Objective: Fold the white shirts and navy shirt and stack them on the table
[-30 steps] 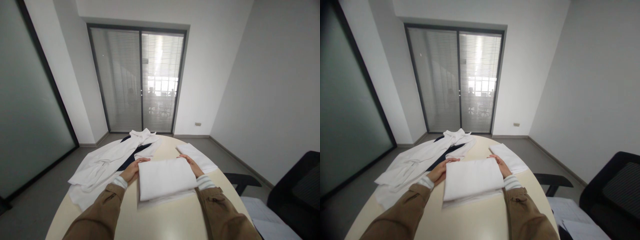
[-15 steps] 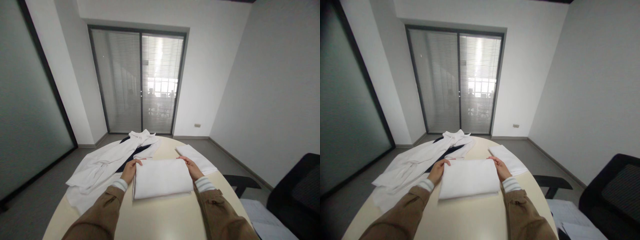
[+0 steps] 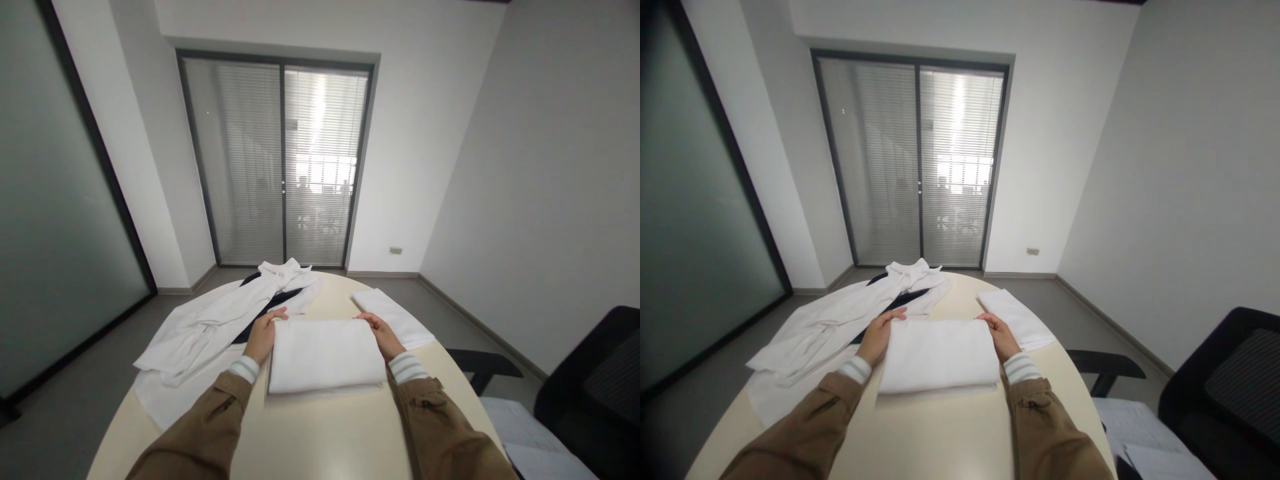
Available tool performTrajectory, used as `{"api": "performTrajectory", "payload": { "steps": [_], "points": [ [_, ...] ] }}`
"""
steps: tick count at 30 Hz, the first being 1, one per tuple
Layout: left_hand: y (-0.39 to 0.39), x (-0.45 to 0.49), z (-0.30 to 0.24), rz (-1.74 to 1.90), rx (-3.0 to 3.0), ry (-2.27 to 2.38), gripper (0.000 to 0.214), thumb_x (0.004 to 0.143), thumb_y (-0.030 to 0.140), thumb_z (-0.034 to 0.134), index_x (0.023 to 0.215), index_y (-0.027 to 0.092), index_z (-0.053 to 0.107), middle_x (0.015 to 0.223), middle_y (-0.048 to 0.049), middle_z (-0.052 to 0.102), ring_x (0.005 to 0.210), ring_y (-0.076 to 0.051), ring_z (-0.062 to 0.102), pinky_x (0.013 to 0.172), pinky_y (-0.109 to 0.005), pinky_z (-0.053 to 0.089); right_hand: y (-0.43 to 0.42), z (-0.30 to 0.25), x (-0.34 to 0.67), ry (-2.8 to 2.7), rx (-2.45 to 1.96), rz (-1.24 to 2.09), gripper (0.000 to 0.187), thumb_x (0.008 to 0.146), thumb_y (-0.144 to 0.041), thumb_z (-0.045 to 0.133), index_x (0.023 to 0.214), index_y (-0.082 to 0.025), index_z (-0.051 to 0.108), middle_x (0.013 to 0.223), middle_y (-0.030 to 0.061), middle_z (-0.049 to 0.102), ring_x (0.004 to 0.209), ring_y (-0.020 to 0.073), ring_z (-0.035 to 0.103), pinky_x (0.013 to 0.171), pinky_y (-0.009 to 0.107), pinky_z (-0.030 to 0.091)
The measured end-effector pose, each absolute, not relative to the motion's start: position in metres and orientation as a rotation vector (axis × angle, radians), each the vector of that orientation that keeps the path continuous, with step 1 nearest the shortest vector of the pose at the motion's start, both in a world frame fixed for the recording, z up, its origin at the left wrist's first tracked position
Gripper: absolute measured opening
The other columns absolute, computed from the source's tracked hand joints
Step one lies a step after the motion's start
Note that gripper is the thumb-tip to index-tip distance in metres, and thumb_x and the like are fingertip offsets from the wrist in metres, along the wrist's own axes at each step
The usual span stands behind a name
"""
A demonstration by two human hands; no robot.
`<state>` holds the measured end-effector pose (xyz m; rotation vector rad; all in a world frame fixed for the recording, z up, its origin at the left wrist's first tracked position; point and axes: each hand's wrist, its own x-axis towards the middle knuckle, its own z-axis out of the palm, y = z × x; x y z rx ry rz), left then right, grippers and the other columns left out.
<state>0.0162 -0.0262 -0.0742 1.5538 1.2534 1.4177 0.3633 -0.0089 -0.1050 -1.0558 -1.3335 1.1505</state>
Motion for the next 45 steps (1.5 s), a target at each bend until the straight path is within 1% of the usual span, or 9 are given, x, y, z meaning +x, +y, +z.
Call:
{"api": "performTrajectory", "payload": {
  "steps": [5,8,13,22,27,31,36,41,45],
  "points": [
    [-0.035,0.020,-0.046,1.467,1.782,1.489,0.039,0.080,0.013,0.038,0.104,0.018,0.069,0.134,-0.0069,0.063,0.129,-0.022,0.054,0.116,-0.041,0.033,-0.008,-0.105,0.362,-1.342,-1.078,1.105,0.041,0.066,-0.053,0.078,0.091,-0.021,0.066,0.106,0.0126,0.074,0.088,0.0244,0.069,0.078,0.037,0.052],
    [-0.052,0.038,-0.042,1.292,2.042,1.497,0.042,0.090,0.019,0.037,0.123,0.017,0.063,0.143,-0.0094,0.055,0.135,-0.021,0.048,0.117,-0.041,0.032,-0.008,-0.105,0.360,-1.360,-1.061,1.064,0.040,0.066,-0.053,0.078,0.085,-0.021,0.066,0.110,0.0133,0.073,0.094,0.0250,0.068,0.083,0.038,0.052],
    [-0.084,0.074,-0.067,0.645,2.576,1.536,0.055,0.095,0.041,0.047,0.148,0.026,0.043,0.161,-0.0089,0.029,0.148,-0.033,0.021,0.118,-0.056,0.023,-0.010,-0.105,0.357,-1.385,-1.091,1.044,0.034,0.067,-0.048,0.077,0.084,-0.020,0.068,0.110,0.0127,0.073,0.094,0.0249,0.069,0.084,0.038,0.052],
    [-0.096,0.081,-0.077,0.370,2.608,1.699,0.063,0.096,0.054,0.040,0.154,0.032,0.031,0.162,-0.0101,0.023,0.148,-0.041,0.018,0.113,-0.069,0.017,-0.014,-0.083,0.356,-1.497,-1.208,0.766,0.032,0.082,-0.036,0.047,0.083,-0.019,0.075,0.103,0.0110,0.075,0.105,0.0257,0.066,0.098,0.042,0.048],
    [-0.096,0.083,-0.079,0.377,2.588,1.719,0.070,0.093,0.060,0.041,0.155,0.029,0.028,0.163,-0.0087,0.020,0.148,-0.043,0.016,0.111,-0.073,0.014,-0.039,-0.042,0.308,-1.981,-1.274,0.475,0.040,0.093,-0.037,0.042,0.119,-0.021,0.068,0.124,0.0085,0.069,0.119,0.0237,0.060,0.108,0.043,0.039],
    [-0.094,0.083,-0.082,0.362,2.540,1.740,0.076,0.093,0.058,0.039,0.156,0.019,0.025,0.163,-0.0097,0.018,0.149,-0.040,0.013,0.114,-0.070,0.013,-0.064,-0.051,0.260,-2.287,-1.393,0.228,0.046,0.100,-0.044,0.035,0.136,-0.026,0.057,0.145,0.0066,0.054,0.142,0.0258,0.035,0.119,0.050,0.015],
    [-0.089,0.084,-0.083,0.294,2.420,1.801,0.065,0.095,0.041,0.035,0.155,0.018,0.028,0.163,-0.0103,0.018,0.149,-0.039,0.014,0.116,-0.064,0.013,-0.066,-0.079,0.250,-2.316,-1.623,0.247,0.052,0.100,-0.046,0.032,0.148,-0.029,0.043,0.154,0.0048,0.042,0.146,0.0263,0.027,0.119,0.046,0.011],
    [-0.081,0.081,-0.090,0.350,2.218,1.955,0.071,0.095,0.058,0.029,0.155,0.020,0.030,0.162,-0.0142,0.022,0.148,-0.042,0.014,0.112,-0.069,0.015,-0.058,-0.085,0.264,-2.239,-1.753,0.245,0.065,0.095,-0.063,0.034,0.149,-0.027,0.042,0.156,0.0074,0.039,0.147,0.0313,0.025,0.119,0.048,0.009],
    [-0.080,0.077,-0.094,0.397,2.250,1.987,0.075,0.094,0.063,0.031,0.153,0.017,0.034,0.158,-0.0176,0.031,0.147,-0.043,0.019,0.115,-0.064,0.014,-0.054,-0.089,0.277,-2.211,-1.805,0.283,0.072,0.094,-0.068,0.031,0.149,-0.023,0.042,0.157,0.0097,0.036,0.148,0.0305,0.023,0.119,0.046,0.011]
  ]
}}
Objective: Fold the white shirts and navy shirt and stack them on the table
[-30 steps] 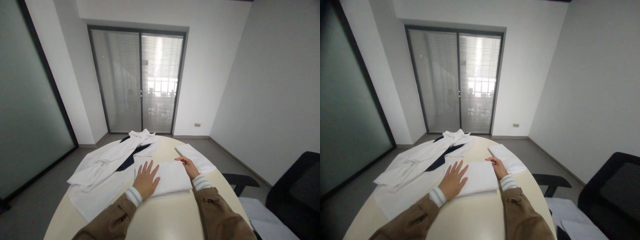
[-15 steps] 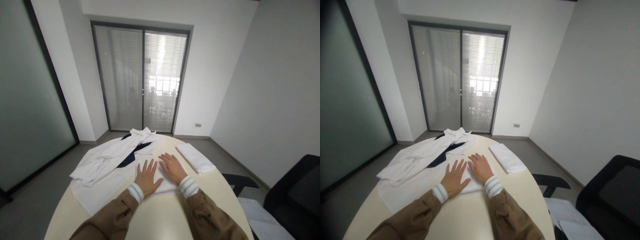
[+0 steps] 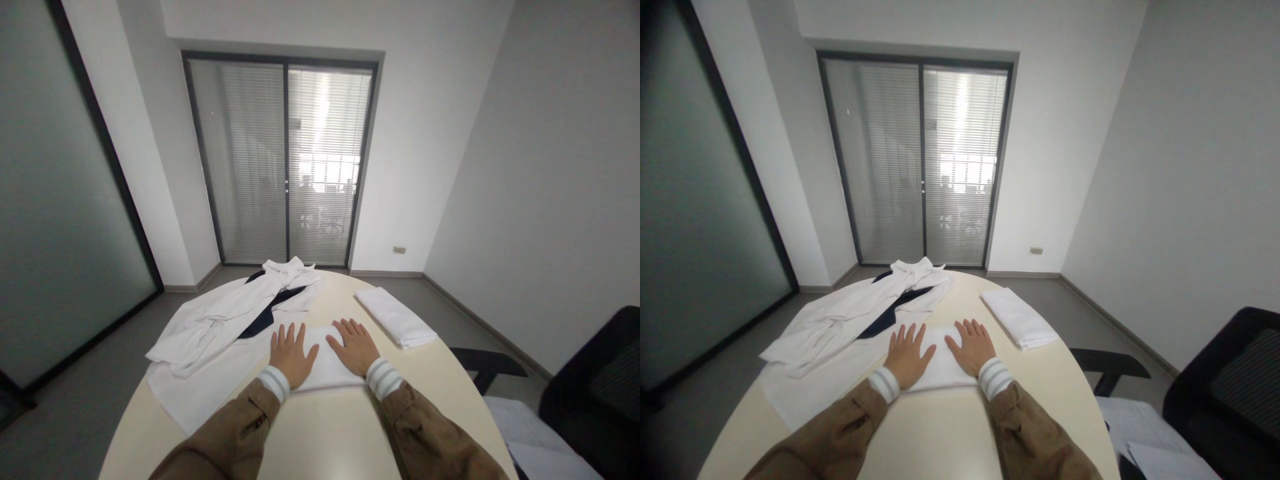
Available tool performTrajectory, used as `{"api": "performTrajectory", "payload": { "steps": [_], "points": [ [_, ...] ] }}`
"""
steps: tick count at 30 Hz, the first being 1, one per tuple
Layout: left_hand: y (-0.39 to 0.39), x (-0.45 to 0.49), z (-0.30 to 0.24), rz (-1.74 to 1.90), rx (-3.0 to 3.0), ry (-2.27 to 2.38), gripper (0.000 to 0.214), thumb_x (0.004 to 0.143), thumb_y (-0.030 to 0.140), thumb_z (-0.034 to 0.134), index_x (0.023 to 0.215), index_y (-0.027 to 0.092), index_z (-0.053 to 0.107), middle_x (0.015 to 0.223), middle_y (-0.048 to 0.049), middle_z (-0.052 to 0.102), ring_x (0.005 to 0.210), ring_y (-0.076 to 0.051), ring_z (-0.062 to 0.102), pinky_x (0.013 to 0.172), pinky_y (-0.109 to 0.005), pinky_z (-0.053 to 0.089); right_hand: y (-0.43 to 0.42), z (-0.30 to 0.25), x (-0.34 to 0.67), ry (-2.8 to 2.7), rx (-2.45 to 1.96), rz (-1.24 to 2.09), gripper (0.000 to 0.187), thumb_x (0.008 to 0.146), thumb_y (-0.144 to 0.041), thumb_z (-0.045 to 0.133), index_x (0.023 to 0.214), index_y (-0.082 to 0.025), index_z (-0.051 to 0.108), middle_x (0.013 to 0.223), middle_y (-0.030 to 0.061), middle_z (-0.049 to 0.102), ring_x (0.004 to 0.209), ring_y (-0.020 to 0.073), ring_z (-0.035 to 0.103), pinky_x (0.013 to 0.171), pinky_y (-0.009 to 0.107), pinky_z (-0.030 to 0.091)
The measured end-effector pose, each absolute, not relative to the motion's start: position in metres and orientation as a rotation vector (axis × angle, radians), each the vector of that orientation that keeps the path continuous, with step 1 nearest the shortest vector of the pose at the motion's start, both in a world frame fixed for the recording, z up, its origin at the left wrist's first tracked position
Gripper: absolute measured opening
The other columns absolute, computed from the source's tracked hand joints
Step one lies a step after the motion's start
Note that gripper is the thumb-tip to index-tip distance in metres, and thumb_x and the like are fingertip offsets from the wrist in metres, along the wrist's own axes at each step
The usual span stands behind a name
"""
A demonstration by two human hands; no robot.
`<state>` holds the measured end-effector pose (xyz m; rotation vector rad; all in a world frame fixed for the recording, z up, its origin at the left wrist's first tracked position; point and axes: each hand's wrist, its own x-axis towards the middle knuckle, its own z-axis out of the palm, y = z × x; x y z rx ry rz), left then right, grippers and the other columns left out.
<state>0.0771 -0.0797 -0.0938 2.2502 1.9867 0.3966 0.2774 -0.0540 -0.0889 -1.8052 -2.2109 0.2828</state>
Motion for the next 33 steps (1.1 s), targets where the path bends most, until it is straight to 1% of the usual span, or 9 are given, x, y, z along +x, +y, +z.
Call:
{"api": "performTrajectory", "payload": {
  "steps": [6,9,12,15,17,19,23,27,33],
  "points": [
    [-0.088,0.080,-0.088,0.419,2.374,1.973,0.077,0.092,0.065,0.037,0.152,0.018,0.036,0.156,-0.0211,0.033,0.145,-0.047,0.019,0.114,-0.066,0.006,-0.056,-0.089,0.282,-2.168,-1.818,0.229,0.070,0.095,-0.065,0.032,0.147,-0.020,0.044,0.156,0.0112,0.038,0.147,0.0305,0.025,0.119,0.048,0.011],
    [-0.091,0.082,-0.082,0.413,2.514,1.737,0.073,0.090,0.066,0.042,0.153,0.029,0.034,0.160,-0.0144,0.027,0.146,-0.046,0.017,0.114,-0.067,0.007,-0.061,-0.084,0.279,-2.160,-1.822,0.219,0.066,0.096,-0.061,0.034,0.147,-0.021,0.044,0.154,0.0110,0.041,0.146,0.0312,0.026,0.118,0.049,0.012],
    [-0.092,0.082,-0.080,0.355,2.520,1.636,0.080,0.084,0.071,0.049,0.153,0.035,0.031,0.162,-0.0112,0.022,0.146,-0.047,0.015,0.111,-0.071,0.009,-0.068,-0.077,0.277,-2.218,-1.703,0.177,0.060,0.097,-0.057,0.034,0.146,-0.024,0.046,0.152,0.0094,0.045,0.145,0.0305,0.028,0.119,0.052,0.004],
    [-0.090,0.082,-0.082,0.339,2.490,1.672,0.087,0.080,0.073,0.053,0.154,0.033,0.030,0.161,-0.0117,0.026,0.146,-0.047,0.016,0.112,-0.070,0.008,-0.073,-0.074,0.275,-2.360,-1.504,0.217,0.060,0.097,-0.057,0.033,0.148,-0.027,0.043,0.155,0.0068,0.040,0.146,0.0273,0.026,0.120,0.048,0.003],
    [-0.088,0.081,-0.085,0.344,2.478,1.686,0.089,0.079,0.075,0.053,0.153,0.031,0.032,0.160,-0.0117,0.028,0.147,-0.046,0.016,0.113,-0.069,0.008,-0.072,-0.076,0.275,-2.377,-1.520,0.304,0.065,0.095,-0.063,0.034,0.150,-0.028,0.038,0.159,0.0062,0.034,0.148,0.0279,0.024,0.120,0.047,0.008],
    [-0.087,0.080,-0.087,0.355,2.471,1.690,0.089,0.079,0.076,0.051,0.153,0.031,0.033,0.160,-0.0128,0.028,0.147,-0.045,0.017,0.113,-0.068,0.008,-0.067,-0.082,0.276,-2.312,-1.624,0.337,0.069,0.094,-0.067,0.034,0.151,-0.028,0.038,0.159,0.0068,0.032,0.148,0.0293,0.023,0.120,0.047,0.010],
    [-0.088,0.077,-0.088,0.393,2.465,1.710,0.084,0.083,0.076,0.046,0.153,0.032,0.034,0.160,-0.0144,0.028,0.147,-0.045,0.016,0.114,-0.068,0.007,-0.053,-0.094,0.283,-2.136,-1.828,0.229,0.068,0.094,-0.066,0.033,0.146,-0.023,0.047,0.154,0.0089,0.041,0.146,0.0301,0.027,0.119,0.046,0.013],
    [-0.092,0.076,-0.085,0.387,2.439,1.746,0.077,0.087,0.072,0.042,0.152,0.034,0.034,0.160,-0.0135,0.027,0.147,-0.045,0.014,0.114,-0.067,0.007,-0.046,-0.103,0.289,-2.084,-1.871,0.167,0.071,0.093,-0.066,0.034,0.142,-0.017,0.051,0.151,0.0119,0.045,0.145,0.0302,0.029,0.120,0.043,0.016],
    [-0.089,0.075,-0.089,0.431,2.382,1.810,0.065,0.093,0.062,0.038,0.151,0.031,0.037,0.160,-0.0115,0.030,0.148,-0.041,0.017,0.116,-0.062,0.012,-0.043,-0.108,0.293,-2.064,-1.807,0.185,0.065,0.094,-0.060,0.037,0.140,-0.017,0.053,0.149,0.0112,0.048,0.145,0.0285,0.031,0.120,0.045,0.017]
  ]
}}
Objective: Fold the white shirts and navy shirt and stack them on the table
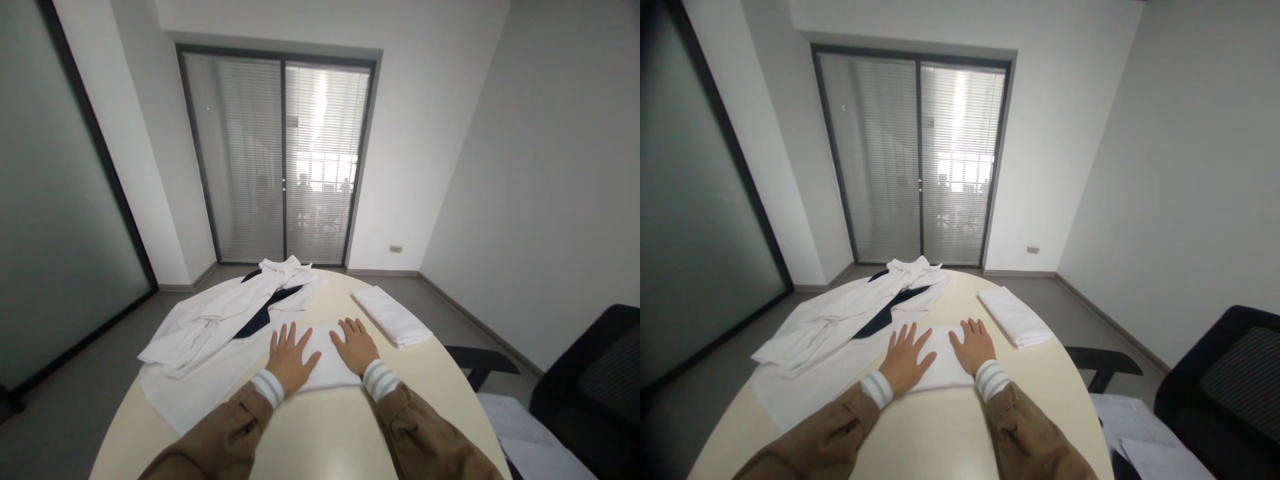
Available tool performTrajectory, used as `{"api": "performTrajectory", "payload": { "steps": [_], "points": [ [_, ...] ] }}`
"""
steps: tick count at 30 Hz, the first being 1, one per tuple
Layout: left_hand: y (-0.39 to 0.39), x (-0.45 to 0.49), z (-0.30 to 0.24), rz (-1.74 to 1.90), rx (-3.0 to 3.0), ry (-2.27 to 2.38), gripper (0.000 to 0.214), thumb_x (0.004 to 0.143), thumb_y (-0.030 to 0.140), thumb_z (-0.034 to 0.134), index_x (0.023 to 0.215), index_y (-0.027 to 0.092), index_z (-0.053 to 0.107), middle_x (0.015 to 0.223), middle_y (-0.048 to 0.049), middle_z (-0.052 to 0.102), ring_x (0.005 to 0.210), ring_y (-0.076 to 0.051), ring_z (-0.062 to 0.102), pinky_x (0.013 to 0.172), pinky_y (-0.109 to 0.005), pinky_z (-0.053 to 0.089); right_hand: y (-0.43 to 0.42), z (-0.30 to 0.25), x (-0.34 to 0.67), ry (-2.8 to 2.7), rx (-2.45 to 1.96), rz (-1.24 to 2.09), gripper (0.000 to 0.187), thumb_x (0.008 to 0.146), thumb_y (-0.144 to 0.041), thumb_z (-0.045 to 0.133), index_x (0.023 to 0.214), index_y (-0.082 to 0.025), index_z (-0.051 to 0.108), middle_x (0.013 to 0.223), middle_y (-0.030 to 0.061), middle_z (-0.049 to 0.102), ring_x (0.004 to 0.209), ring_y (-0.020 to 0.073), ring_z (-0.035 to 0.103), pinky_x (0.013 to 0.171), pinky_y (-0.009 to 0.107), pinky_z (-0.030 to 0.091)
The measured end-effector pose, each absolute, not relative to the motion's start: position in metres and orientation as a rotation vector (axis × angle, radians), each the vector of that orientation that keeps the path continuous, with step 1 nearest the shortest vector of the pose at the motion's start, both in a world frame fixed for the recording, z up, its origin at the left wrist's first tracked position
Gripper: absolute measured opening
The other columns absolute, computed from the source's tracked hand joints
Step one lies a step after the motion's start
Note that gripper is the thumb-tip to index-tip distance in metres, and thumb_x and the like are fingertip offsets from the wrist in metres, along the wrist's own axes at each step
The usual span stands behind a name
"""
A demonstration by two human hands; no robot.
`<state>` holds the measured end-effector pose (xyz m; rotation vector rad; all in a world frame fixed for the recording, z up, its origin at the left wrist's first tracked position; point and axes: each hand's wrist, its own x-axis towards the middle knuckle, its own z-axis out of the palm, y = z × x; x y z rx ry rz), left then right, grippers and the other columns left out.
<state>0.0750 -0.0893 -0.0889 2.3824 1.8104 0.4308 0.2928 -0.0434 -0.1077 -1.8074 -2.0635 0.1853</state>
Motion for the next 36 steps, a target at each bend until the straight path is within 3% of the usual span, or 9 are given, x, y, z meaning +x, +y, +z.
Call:
{"api": "performTrajectory", "payload": {
  "steps": [6,14,21,28,30,33,36],
  "points": [
    [-0.083,0.071,-0.100,0.515,2.318,1.883,0.063,0.096,0.055,0.036,0.149,0.022,0.042,0.158,-0.0152,0.032,0.148,-0.037,0.022,0.118,-0.056,0.017,-0.046,-0.104,0.293,-1.974,-1.829,0.179,0.057,0.094,-0.053,0.040,0.134,-0.018,0.059,0.147,0.0102,0.050,0.140,0.0310,0.036,0.117,0.045,0.027],
    [-0.076,0.052,-0.106,0.637,2.180,1.959,0.061,0.095,0.042,0.042,0.142,0.004,0.046,0.155,-0.0243,0.032,0.145,-0.036,0.027,0.116,-0.048,0.027,-0.046,-0.104,0.300,-1.799,-1.958,0.105,0.057,0.091,-0.052,0.043,0.132,-0.015,0.059,0.140,0.0159,0.054,0.137,0.0346,0.038,0.114,0.048,0.028],
    [-0.072,0.044,-0.115,0.759,2.169,2.040,0.057,0.092,0.041,0.049,0.137,0.007,0.050,0.140,-0.0215,0.051,0.143,-0.038,0.030,0.117,-0.052,0.025,-0.039,-0.109,0.311,-1.721,-1.679,0.268,0.048,0.089,-0.040,0.044,0.126,-0.011,0.057,0.127,0.0180,0.060,0.122,0.0285,0.054,0.108,0.041,0.038],
    [-0.059,0.040,-0.111,1.433,1.776,1.624,0.058,0.083,0.030,0.062,0.135,0.010,0.046,0.135,-0.0204,0.052,0.130,-0.030,0.049,0.113,-0.049,0.036,-0.030,-0.109,0.323,-1.408,-1.240,0.419,0.040,0.080,-0.044,0.060,0.111,-0.019,0.060,0.120,0.0125,0.065,0.115,0.0280,0.058,0.105,0.049,0.039],
    [-0.057,0.041,-0.106,1.527,1.442,1.482,0.063,0.079,0.032,0.070,0.135,0.012,0.046,0.131,-0.0200,0.057,0.124,-0.029,0.056,0.108,-0.046,0.042,-0.030,-0.102,0.326,-1.345,-1.152,0.455,0.040,0.080,-0.045,0.065,0.111,-0.020,0.060,0.122,0.0121,0.065,0.117,0.0275,0.057,0.106,0.050,0.038],
    [-0.060,0.045,-0.097,1.429,1.129,1.252,0.057,0.075,0.043,0.077,0.120,0.013,0.058,0.114,-0.0168,0.070,0.108,-0.029,0.066,0.097,-0.043,0.051,-0.031,-0.092,0.331,-1.244,-1.060,0.504,0.048,0.076,-0.045,0.072,0.115,-0.021,0.058,0.127,0.0116,0.063,0.126,0.0270,0.052,0.111,0.049,0.034],
    [-0.067,0.050,-0.089,1.424,1.082,1.082,0.052,0.077,0.052,0.073,0.110,0.013,0.063,0.108,-0.0135,0.073,0.104,-0.028,0.068,0.096,-0.041,0.051,-0.035,-0.091,0.339,-1.163,-1.018,0.824,0.060,0.071,-0.047,0.077,0.122,-0.023,0.056,0.124,0.0108,0.066,0.119,0.0290,0.059,0.104,0.050,0.043]
  ]
}}
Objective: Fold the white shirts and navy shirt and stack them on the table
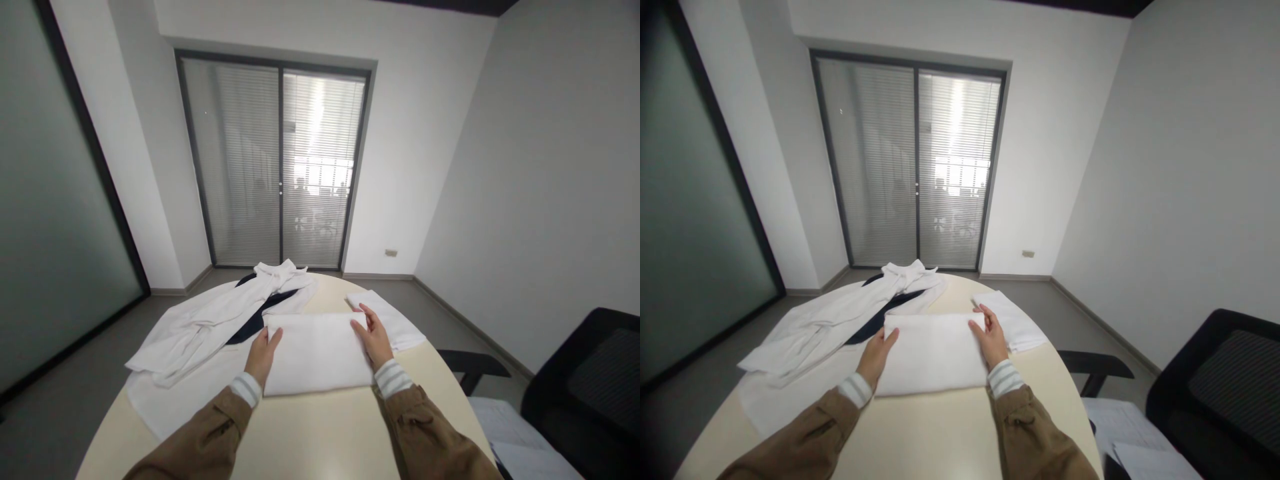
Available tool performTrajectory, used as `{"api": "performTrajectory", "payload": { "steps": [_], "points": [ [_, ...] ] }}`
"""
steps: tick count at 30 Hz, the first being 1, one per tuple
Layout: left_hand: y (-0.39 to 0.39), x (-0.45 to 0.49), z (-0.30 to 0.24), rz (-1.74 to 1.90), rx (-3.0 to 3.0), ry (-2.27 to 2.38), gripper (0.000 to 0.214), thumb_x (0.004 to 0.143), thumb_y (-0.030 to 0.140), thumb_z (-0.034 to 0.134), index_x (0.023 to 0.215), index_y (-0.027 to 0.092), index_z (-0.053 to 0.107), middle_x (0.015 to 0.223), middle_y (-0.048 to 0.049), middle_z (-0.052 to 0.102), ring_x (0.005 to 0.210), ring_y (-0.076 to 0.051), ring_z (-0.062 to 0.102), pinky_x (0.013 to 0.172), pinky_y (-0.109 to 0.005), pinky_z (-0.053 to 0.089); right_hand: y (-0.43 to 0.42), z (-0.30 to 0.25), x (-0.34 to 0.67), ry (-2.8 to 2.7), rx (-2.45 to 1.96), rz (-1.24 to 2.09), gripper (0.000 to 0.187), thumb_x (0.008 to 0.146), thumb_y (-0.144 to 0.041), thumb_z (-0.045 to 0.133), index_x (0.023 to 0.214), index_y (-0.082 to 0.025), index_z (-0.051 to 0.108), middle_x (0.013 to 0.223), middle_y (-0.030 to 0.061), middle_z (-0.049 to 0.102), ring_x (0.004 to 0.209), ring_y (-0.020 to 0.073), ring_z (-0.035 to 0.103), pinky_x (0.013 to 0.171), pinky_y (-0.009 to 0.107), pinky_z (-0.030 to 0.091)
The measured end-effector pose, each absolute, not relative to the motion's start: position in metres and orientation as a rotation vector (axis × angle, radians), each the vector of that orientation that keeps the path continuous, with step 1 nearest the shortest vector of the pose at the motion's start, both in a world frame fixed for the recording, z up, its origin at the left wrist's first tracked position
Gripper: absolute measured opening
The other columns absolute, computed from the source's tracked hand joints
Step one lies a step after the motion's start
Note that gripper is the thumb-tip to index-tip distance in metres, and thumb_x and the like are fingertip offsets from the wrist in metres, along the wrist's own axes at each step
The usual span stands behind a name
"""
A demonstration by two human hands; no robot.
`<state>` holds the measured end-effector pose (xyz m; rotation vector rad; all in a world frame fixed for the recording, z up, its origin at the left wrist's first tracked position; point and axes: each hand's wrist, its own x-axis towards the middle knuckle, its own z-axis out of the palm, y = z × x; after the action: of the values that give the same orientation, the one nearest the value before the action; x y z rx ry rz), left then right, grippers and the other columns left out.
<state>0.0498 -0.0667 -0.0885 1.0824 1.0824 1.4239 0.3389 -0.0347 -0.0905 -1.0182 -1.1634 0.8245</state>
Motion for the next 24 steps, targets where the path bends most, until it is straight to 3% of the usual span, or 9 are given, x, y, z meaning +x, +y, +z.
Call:
{"api": "performTrajectory", "payload": {
  "steps": [5,11,15,18,24],
  "points": [
    [-0.066,0.047,-0.082,1.607,1.250,1.137,0.044,0.085,0.053,0.062,0.108,0.016,0.062,0.113,-0.0098,0.071,0.112,-0.024,0.063,0.101,-0.035,0.046,-0.049,-0.097,0.347,-1.230,-0.954,1.440,0.058,0.062,-0.038,0.086,0.113,-0.023,0.063,0.108,0.0091,0.074,0.096,0.0308,0.070,0.092,0.050,0.052],
    [-0.059,0.037,-0.091,1.588,1.581,1.508,0.037,0.090,0.057,0.050,0.088,0.020,0.054,0.081,-0.0022,0.064,0.083,-0.022,0.063,0.082,-0.036,0.050,-0.059,-0.091,0.341,-1.275,-0.873,1.519,0.054,0.066,-0.038,0.084,0.114,-0.024,0.063,0.109,0.0074,0.074,0.098,0.0297,0.071,0.096,0.050,0.050],
    [-0.062,0.037,-0.091,1.568,1.652,1.604,0.034,0.093,0.055,0.044,0.084,0.023,0.047,0.072,-0.0001,0.059,0.072,-0.022,0.062,0.071,-0.035,0.048,-0.063,-0.091,0.338,-1.266,-0.852,1.539,0.060,0.064,-0.038,0.085,0.116,-0.023,0.062,0.111,0.0091,0.073,0.100,0.0310,0.069,0.096,0.051,0.050],
    [-0.062,0.036,-0.092,1.528,1.647,1.596,0.031,0.095,0.053,0.040,0.091,0.023,0.048,0.080,-0.0041,0.065,0.080,-0.026,0.066,0.073,-0.037,0.049,-0.063,-0.091,0.338,-1.281,-0.858,1.549,0.059,0.065,-0.040,0.084,0.116,-0.022,0.063,0.114,0.0098,0.073,0.103,0.0314,0.069,0.097,0.052,0.049],
    [-0.058,0.039,-0.103,1.527,1.586,1.409,0.047,0.095,0.048,0.040,0.130,0.017,0.041,0.107,-0.0133,0.068,0.094,-0.025,0.068,0.086,-0.042,0.052,-0.052,-0.078,0.356,-1.221,-0.963,1.273,0.055,0.066,-0.043,0.083,0.112,-0.019,0.067,0.107,0.0100,0.075,0.101,0.0311,0.069,0.097,0.050,0.050]
  ]
}}
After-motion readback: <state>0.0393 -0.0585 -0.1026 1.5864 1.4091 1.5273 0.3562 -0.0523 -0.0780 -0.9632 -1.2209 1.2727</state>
